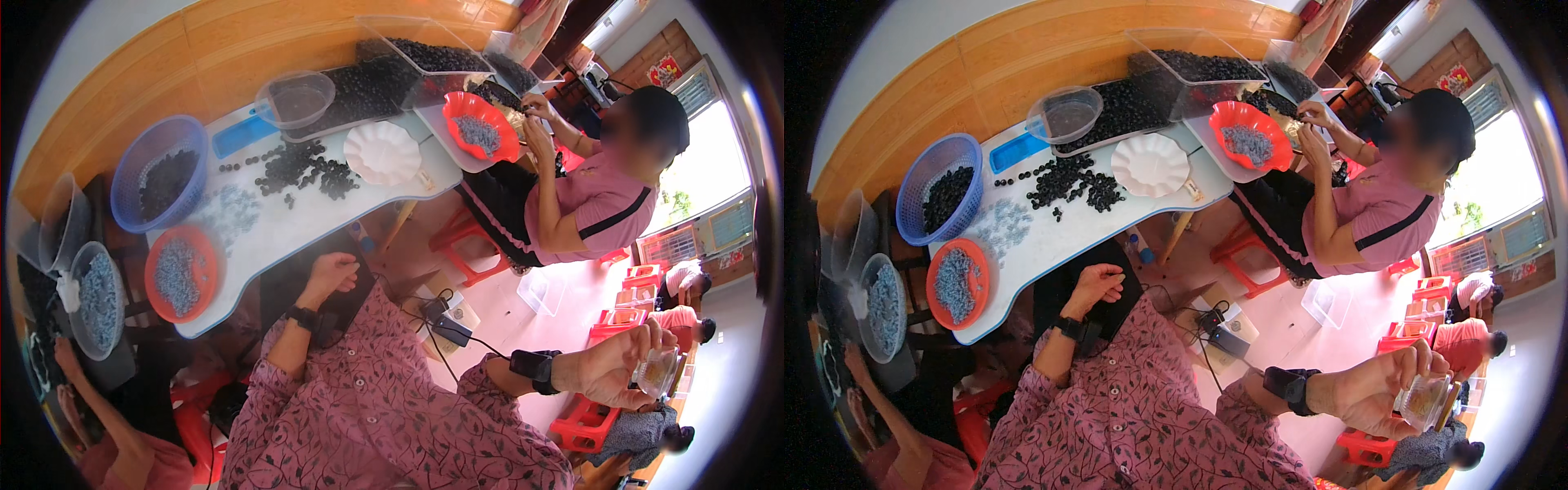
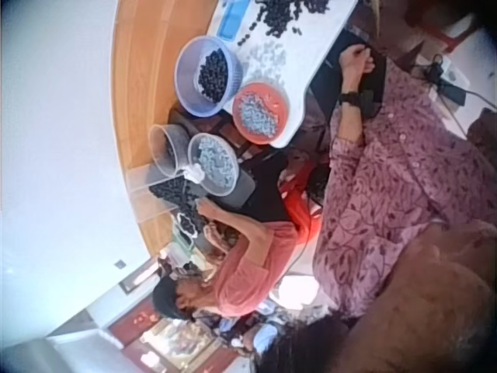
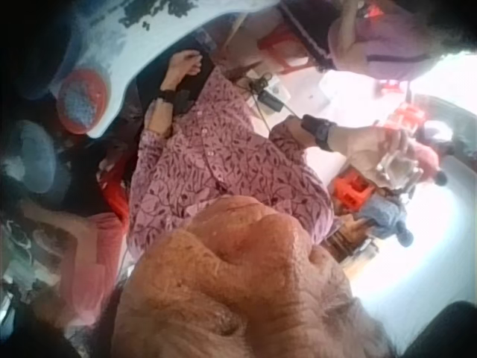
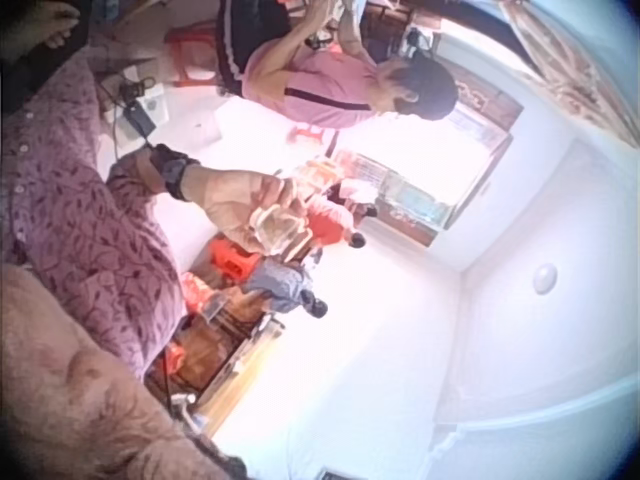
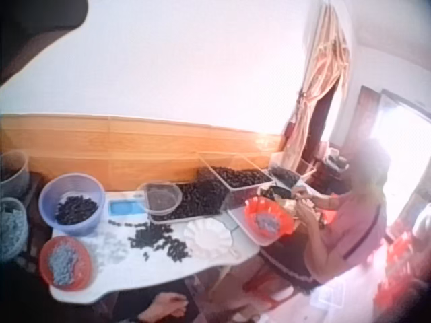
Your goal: Sort small black rubber or plastic components from a pile on the table into a clear container.
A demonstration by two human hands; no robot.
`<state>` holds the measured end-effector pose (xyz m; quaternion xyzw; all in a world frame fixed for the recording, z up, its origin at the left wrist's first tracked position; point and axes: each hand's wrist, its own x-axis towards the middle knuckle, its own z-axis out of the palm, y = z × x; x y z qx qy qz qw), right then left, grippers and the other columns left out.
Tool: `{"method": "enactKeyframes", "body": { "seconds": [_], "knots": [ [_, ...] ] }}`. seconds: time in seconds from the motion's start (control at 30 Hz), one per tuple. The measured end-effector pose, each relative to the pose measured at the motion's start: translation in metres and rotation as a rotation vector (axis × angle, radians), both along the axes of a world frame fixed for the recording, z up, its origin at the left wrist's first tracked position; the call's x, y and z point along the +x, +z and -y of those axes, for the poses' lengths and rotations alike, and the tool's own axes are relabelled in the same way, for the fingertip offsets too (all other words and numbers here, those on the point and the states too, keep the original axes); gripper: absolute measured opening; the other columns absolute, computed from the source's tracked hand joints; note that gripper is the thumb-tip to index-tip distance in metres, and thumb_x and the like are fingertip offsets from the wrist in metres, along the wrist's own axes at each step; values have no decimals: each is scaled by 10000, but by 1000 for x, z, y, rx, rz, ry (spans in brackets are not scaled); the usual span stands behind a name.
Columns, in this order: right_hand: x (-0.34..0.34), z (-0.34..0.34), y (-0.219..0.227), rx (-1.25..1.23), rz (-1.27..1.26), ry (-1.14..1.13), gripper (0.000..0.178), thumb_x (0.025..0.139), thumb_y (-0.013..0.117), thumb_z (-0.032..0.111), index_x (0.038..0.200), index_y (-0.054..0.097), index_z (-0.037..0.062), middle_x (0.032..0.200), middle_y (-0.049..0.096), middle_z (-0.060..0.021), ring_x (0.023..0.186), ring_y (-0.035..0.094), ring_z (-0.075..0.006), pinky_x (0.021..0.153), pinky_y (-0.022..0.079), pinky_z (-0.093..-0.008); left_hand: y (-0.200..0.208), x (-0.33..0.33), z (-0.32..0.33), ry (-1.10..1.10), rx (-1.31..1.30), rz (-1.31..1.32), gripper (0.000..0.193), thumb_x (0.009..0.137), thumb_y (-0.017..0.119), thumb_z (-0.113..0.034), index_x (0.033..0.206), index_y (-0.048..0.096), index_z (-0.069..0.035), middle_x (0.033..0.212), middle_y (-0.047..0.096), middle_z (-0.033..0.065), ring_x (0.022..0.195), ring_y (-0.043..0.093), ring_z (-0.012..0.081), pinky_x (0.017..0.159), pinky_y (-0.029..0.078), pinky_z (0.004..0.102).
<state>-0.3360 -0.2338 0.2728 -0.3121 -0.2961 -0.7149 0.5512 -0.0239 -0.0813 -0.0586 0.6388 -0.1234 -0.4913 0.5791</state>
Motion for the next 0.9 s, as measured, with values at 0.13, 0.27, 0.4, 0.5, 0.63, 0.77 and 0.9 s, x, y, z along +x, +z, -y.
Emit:
{"method": "enactKeyframes", "body": {
  "seconds": [0.13,0.27,0.4,0.5,0.63,0.77,0.9],
  "knots": [
    [-4,0,-1,25,4,-44,840,608,812,126,1285,345,-40,1201,395,-145,897,427,-207,720,417,-310,3,0,-1,-3,10,-14,342,874,700,-182,1148,616,5,783,675,100,604,660,172,512,541,268],
    [-8,1,-1,12,7,-22,837,612,818,132,1280,345,-43,1190,403,-138,895,427,-207,723,416,-311,0,1,-2,2,-3,-36,340,873,701,-180,1146,619,4,780,675,97,608,660,168,519,544,267],
    [-10,0,-2,-4,14,-5,834,610,817,124,1278,341,-34,1182,408,-135,898,427,-207,724,418,-316,-1,0,-1,6,4,-30,343,872,702,-180,1149,618,3,785,675,97,609,661,167,522,545,266],
    [-10,0,-1,-10,26,-40,823,616,808,122,1276,340,-33,1172,409,-136,900,425,-209,726,416,-314,-2,1,-1,7,2,-19,345,872,702,-184,1149,618,3,788,676,99,609,660,168,524,547,267],
    [-12,-3,1,-4,40,-63,812,614,802,124,1269,348,-34,1156,407,-132,885,433,-204,708,422,-315,-2,1,-1,3,1,-21,346,870,704,-184,1147,620,6,790,677,103,615,666,176,531,556,273],
    [-19,-4,1,-3,50,-47,813,614,813,131,1280,374,-29,1163,438,-124,902,440,-202,683,432,-283,-5,2,-3,-2,-7,-28,336,883,703,-191,1151,619,-7,800,681,77,614,667,143,530,555,252],
    [-19,-7,1,-24,28,9,796,622,826,135,1289,420,-19,1194,478,-123,948,442,-209,689,435,-262,-9,2,-4,15,-26,-48,357,873,698,-193,1159,616,4,807,680,109,626,673,182,537,560,276]
  ]
}}
